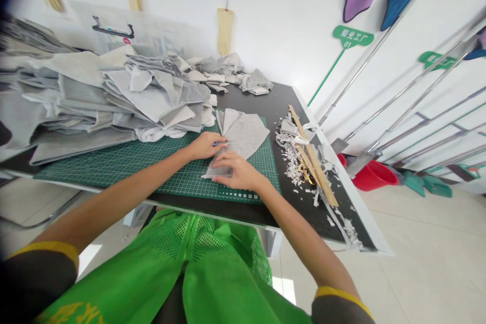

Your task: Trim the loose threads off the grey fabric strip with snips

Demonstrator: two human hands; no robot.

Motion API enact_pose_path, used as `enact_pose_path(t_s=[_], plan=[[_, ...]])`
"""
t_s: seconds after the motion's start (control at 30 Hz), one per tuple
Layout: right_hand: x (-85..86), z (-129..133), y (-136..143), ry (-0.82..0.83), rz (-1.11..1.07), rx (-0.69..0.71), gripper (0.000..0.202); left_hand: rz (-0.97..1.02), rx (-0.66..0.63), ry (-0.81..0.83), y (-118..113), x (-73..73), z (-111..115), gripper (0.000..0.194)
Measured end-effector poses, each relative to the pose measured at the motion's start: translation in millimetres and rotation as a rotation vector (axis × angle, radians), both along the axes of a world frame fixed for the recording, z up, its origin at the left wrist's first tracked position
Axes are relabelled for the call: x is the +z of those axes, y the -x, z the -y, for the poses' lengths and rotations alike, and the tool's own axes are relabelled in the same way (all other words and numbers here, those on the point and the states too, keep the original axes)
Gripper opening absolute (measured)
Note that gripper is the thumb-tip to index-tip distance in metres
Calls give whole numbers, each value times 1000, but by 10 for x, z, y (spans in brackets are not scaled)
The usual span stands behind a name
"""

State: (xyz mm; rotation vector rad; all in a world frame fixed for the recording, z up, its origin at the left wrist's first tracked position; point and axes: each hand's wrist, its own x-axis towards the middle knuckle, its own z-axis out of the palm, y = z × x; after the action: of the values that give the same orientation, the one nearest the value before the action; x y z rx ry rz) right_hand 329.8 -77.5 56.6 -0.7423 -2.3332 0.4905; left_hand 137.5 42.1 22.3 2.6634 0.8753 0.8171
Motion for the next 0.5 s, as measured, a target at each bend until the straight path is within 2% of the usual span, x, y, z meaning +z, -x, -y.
enact_pose_path(t_s=[0.1,0.27,0.5], plan=[[-57,50,128,31,97,64,25,-8,-10,-2,7,20,19,28],[-114,39,129,31,127,1,24,2,-23,-24,-17,48,53,27],[-138,70,139,38,105,2,2,24,-48,-20,30,99,100,29]])
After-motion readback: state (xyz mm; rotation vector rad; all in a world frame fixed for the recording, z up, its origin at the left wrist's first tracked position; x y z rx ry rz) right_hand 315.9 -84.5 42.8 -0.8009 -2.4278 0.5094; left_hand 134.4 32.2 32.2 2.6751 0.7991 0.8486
